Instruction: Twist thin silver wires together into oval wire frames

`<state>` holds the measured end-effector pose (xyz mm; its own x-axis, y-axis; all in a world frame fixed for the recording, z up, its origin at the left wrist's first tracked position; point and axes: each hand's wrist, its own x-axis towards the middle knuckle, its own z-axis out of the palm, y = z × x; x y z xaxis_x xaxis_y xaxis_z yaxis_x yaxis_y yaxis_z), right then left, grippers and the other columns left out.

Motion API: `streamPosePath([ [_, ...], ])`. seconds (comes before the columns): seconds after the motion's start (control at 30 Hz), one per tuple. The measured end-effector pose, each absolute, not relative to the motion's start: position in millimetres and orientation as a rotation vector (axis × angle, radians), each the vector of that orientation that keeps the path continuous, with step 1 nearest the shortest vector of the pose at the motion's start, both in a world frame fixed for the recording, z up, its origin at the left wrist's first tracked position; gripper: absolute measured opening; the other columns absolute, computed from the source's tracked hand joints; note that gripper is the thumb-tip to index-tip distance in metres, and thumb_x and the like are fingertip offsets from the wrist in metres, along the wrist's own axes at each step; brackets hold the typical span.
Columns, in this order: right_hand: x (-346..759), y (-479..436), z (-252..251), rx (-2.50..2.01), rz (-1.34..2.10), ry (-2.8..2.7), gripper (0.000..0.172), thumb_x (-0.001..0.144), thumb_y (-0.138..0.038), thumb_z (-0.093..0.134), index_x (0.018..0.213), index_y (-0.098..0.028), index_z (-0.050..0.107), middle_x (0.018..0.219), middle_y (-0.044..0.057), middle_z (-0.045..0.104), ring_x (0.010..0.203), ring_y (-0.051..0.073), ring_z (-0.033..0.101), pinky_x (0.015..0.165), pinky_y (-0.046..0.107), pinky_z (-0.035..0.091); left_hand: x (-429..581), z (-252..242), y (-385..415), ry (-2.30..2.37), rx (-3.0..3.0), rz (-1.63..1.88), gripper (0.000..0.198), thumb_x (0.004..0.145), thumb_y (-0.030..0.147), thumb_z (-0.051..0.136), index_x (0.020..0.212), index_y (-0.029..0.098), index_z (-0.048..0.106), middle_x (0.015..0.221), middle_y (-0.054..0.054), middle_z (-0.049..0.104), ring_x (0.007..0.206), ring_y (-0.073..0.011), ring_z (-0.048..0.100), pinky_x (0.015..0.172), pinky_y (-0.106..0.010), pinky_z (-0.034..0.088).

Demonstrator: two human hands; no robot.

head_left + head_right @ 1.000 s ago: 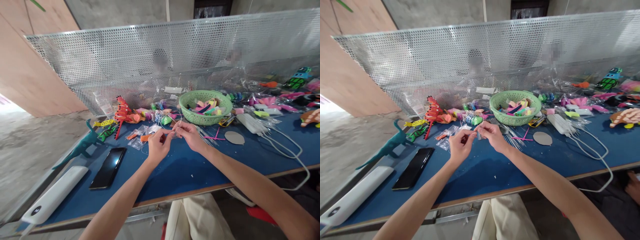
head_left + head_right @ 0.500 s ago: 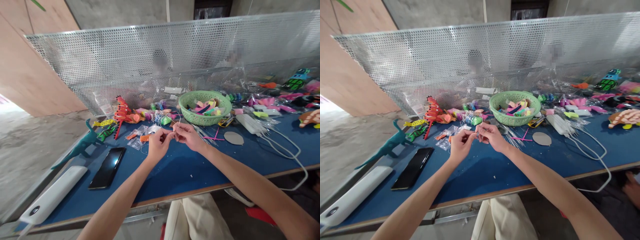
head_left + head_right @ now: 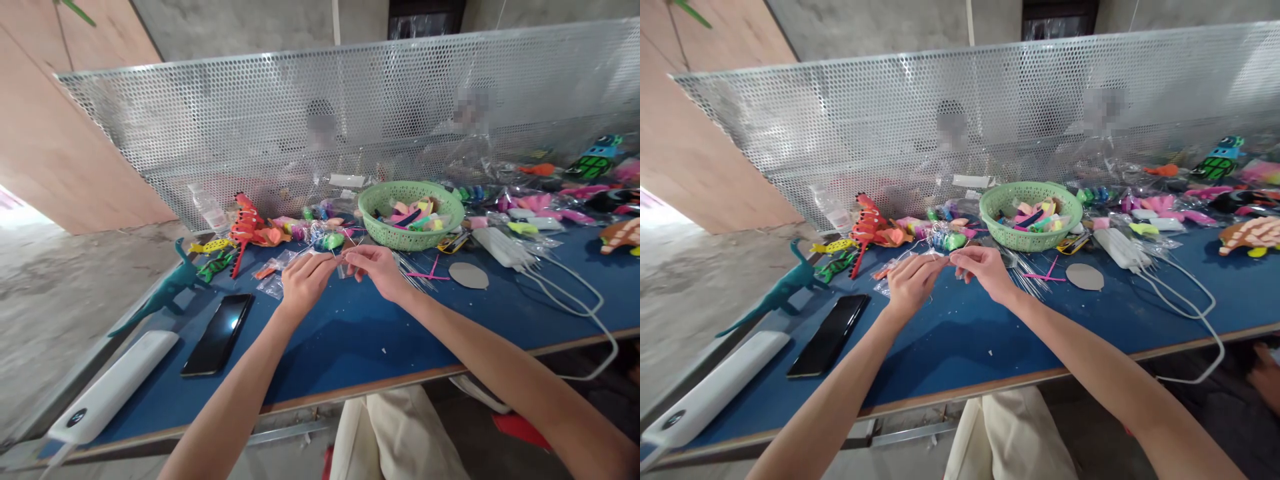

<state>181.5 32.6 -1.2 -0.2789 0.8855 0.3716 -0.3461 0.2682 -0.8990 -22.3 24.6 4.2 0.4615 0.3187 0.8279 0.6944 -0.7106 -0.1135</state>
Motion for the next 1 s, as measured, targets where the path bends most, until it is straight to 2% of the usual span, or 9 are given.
streamPosePath([
  [0.13,181,32,-1,-0.590,1.320,-1.388,0.027,0.080,-0.041,0.078,0.095,-0.019,0.078,0.073,0.004,0.069,0.063,0.014,0.060,0.051,0.026,0.047,-28,7,25,-0.831,-2.284,-1.059,0.021,0.093,0.019,0.062,0.107,0.029,0.074,0.102,-0.005,0.077,0.083,-0.0188,0.069,0.076,-0.033,0.048],
  [0.3,180,29,-1,-0.594,1.202,-1.432,0.025,0.079,-0.039,0.078,0.096,-0.021,0.078,0.067,0.000,0.064,0.056,0.010,0.052,0.053,0.026,0.044,-25,5,26,-0.875,-2.319,-1.173,0.017,0.094,0.020,0.061,0.104,0.026,0.073,0.098,-0.005,0.077,0.088,-0.0188,0.070,0.080,-0.031,0.050],
  [0.5,182,26,0,-0.547,1.046,-1.470,0.017,0.081,-0.038,0.077,0.089,-0.022,0.077,0.088,0.004,0.071,0.065,0.011,0.056,0.058,0.027,0.046,-9,7,15,-0.969,-2.387,-1.503,0.010,0.091,0.022,0.065,0.100,0.021,0.071,0.092,-0.007,0.075,0.085,-0.0179,0.069,0.074,-0.029,0.051],
  [0.7,183,26,0,-0.512,1.062,-1.553,0.020,0.087,-0.041,0.071,0.095,-0.022,0.068,0.078,0.000,0.064,0.056,0.009,0.053,0.051,0.024,0.043,1,8,8,-1.211,-2.499,-1.806,0.013,0.090,0.030,0.067,0.089,0.018,0.070,0.078,-0.004,0.069,0.060,-0.0121,0.055,0.054,-0.025,0.040],
  [0.8,182,27,-3,-0.496,1.041,-1.571,0.020,0.089,-0.041,0.068,0.096,-0.022,0.065,0.077,-0.001,0.061,0.056,0.009,0.054,0.051,0.024,0.043,5,8,7,-1.291,-2.536,-1.901,0.017,0.090,0.034,0.067,0.087,0.017,0.070,0.072,-0.003,0.066,0.056,-0.0108,0.048,0.053,-0.025,0.036],
  [1.0,181,29,-6,-0.542,1.037,-1.562,0.024,0.091,-0.044,0.066,0.101,-0.022,0.063,0.068,-0.003,0.058,0.051,0.009,0.054,0.047,0.023,0.042,9,11,4,-1.393,-2.584,-2.065,0.024,0.091,0.040,0.065,0.084,0.017,0.069,0.073,-0.003,0.066,0.058,-0.0112,0.050,0.054,-0.024,0.038],
])
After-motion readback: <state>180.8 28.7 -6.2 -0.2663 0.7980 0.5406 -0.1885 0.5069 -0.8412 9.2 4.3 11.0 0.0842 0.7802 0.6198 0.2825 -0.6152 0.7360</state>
